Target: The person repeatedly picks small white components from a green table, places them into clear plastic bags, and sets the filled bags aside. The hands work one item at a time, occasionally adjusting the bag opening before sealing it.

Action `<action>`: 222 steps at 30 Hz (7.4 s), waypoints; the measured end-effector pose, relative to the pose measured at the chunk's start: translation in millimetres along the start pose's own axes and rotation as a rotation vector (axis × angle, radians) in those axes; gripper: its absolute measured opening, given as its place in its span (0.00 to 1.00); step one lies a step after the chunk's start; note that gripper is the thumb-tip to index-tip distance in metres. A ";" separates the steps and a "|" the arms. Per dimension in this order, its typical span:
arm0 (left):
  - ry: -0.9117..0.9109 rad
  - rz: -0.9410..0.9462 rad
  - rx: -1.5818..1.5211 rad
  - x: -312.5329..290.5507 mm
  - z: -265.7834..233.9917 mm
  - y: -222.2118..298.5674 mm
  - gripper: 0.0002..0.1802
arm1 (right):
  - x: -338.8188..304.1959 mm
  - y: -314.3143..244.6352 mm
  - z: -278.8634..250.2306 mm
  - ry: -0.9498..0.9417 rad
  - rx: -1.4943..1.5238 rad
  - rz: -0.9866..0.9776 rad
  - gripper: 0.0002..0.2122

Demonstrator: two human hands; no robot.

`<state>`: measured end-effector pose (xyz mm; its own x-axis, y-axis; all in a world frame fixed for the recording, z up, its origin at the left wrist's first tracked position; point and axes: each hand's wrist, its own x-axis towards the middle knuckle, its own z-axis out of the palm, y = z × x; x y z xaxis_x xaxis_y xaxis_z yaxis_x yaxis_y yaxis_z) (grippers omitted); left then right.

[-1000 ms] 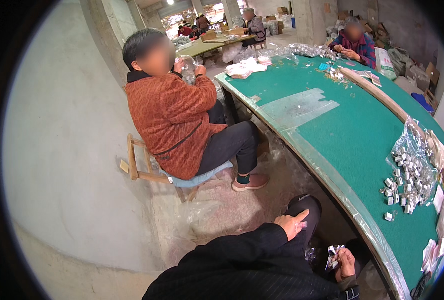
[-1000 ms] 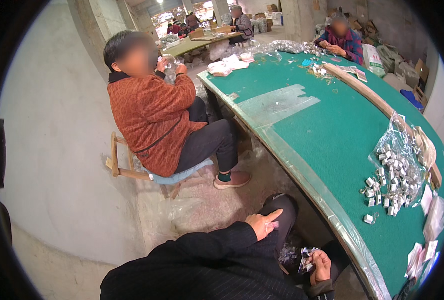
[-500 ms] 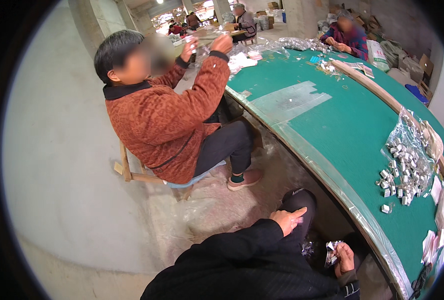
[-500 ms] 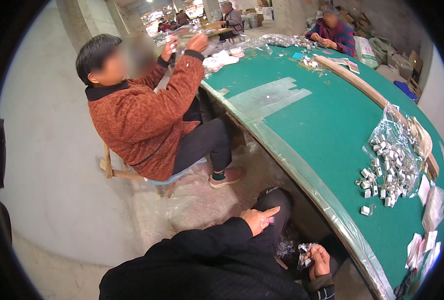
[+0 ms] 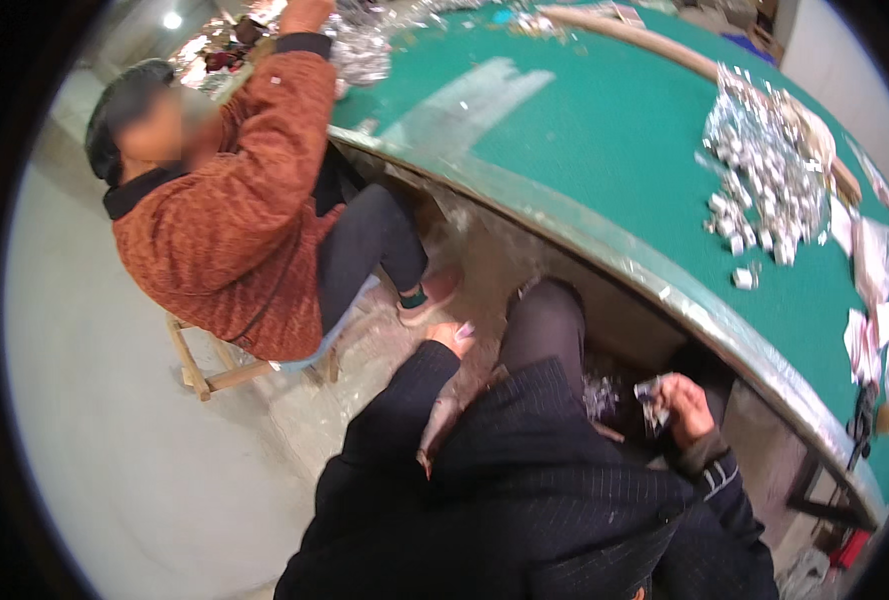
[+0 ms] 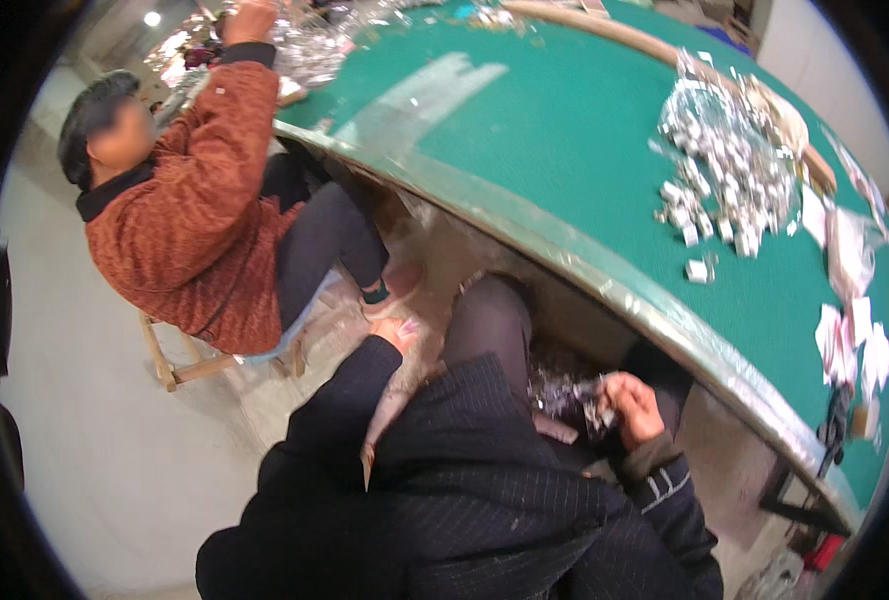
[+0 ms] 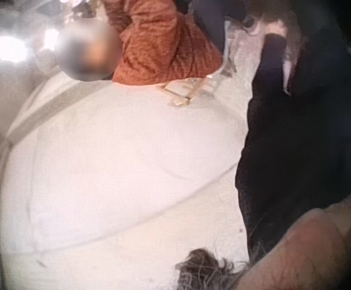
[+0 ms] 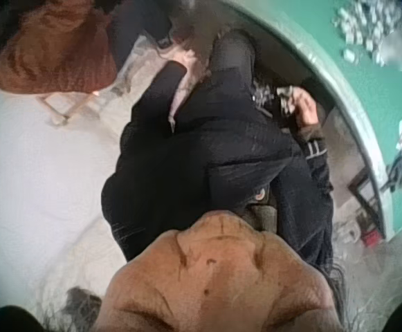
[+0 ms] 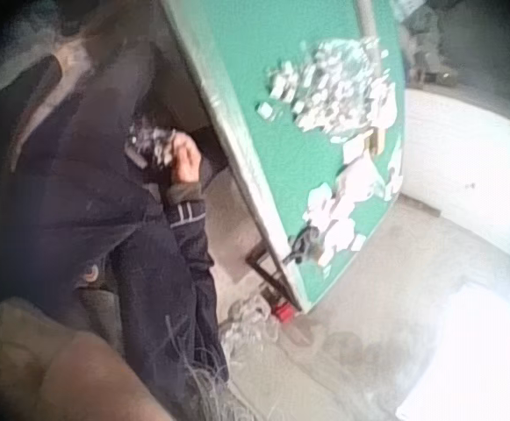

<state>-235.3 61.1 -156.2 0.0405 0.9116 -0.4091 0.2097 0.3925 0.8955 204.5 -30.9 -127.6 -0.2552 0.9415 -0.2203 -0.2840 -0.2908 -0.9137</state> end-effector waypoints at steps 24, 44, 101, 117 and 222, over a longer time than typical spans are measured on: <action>0.087 -0.013 0.006 19.8 36.4 67.5 0.15 | -11.8 -33.0 21.7 0.023 0.052 0.026 0.09; -0.487 0.321 -0.172 -119.8 202.0 175.2 0.13 | -47.8 -115.5 79.9 0.263 -0.250 -0.441 0.06; -0.181 1.135 0.440 -117.5 187.9 177.8 0.15 | -48.3 -121.8 93.2 0.135 -0.542 -0.361 0.07; 0.027 1.106 0.518 -116.3 182.0 167.3 0.06 | -48.4 -120.0 101.1 0.099 -0.595 -0.369 0.05; -0.118 0.325 -0.415 128.4 165.8 284.2 0.11 | -73.9 -181.9 67.9 -0.155 -0.040 -0.302 0.07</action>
<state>-8.5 269.5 16.6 0.1537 0.9835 -0.0952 -0.2343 0.1298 0.9635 212.3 -59.2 78.1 -0.3037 0.9459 0.1144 -0.3328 0.0072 -0.9430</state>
